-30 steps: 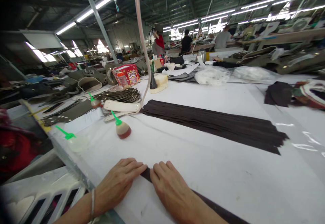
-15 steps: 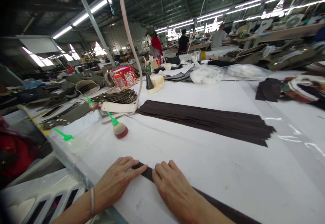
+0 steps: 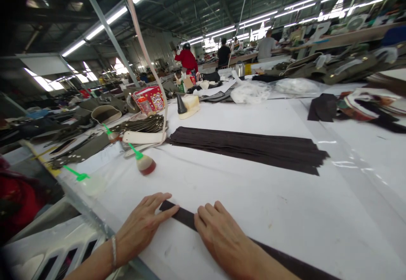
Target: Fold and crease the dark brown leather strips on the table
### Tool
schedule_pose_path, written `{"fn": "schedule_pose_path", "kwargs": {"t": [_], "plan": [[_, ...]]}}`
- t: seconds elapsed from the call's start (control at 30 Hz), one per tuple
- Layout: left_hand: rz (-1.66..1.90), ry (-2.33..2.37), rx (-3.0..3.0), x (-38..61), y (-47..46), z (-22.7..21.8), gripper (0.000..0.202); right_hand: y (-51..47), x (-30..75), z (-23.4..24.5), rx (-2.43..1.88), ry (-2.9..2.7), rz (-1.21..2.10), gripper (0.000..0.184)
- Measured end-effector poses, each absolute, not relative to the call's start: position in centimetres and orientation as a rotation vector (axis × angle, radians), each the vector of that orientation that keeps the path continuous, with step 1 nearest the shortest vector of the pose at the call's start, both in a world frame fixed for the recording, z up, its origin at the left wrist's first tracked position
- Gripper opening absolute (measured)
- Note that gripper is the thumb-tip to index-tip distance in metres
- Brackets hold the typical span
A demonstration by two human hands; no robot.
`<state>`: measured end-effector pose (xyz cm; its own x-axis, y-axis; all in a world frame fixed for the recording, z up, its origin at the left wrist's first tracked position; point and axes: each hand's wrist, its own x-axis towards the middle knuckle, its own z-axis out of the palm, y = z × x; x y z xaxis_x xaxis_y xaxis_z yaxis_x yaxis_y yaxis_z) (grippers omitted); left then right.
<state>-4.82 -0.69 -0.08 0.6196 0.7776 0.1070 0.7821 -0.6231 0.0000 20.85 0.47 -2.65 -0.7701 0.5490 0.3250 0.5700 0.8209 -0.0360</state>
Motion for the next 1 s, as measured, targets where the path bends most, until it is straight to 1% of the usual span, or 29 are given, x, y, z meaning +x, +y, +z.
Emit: {"fn": "schedule_pose_path", "kwargs": {"t": [0.1, 0.2, 0.3, 0.37, 0.43, 0.5, 0.67, 0.8, 1.0], "plan": [[-0.218, -1.28, -2.826, -4.5, -0.6, -0.5, 0.05, 0.4, 21.2, -2.6, -0.846, -2.691, -0.083, 0.019], [-0.235, -1.227, -2.848, -5.7, -0.1, -0.7, 0.046, 0.3, 21.5, -2.4, -0.853, -2.696, -0.07, 0.018], [-0.271, -1.223, -2.751, -7.5, 0.3, -0.4, 0.043, 0.2, 21.7, -2.1, -0.848, -2.702, -0.076, 0.019], [-0.359, -1.256, -2.644, -7.5, 0.2, 0.0, 0.041, 0.2, 21.7, -2.0, -0.839, -2.703, -0.075, 0.017], [-0.489, -1.29, -2.594, -5.8, -0.4, 0.3, 0.041, 0.1, 21.7, -1.9, -0.834, -2.705, -0.073, 0.016], [-0.604, -1.327, -2.672, -2.8, -1.2, 0.3, 0.042, 0.1, 21.6, -1.9, -0.84, -2.698, -0.085, 0.016], [-0.69, -1.55, -2.907, 3.3, -3.0, -1.8, 0.046, -0.1, 21.6, -2.1, -0.862, -2.682, -0.111, 0.011], [-0.712, -1.604, -2.862, 3.1, -3.3, -2.9, 0.05, -0.4, 22.4, -2.0, -0.88, -2.698, -0.118, 0.013], [-0.669, -1.549, -2.862, 2.8, -3.4, -2.3, 0.05, -0.7, 24.2, -1.7, -0.869, -2.729, -0.065, 0.012]]}}
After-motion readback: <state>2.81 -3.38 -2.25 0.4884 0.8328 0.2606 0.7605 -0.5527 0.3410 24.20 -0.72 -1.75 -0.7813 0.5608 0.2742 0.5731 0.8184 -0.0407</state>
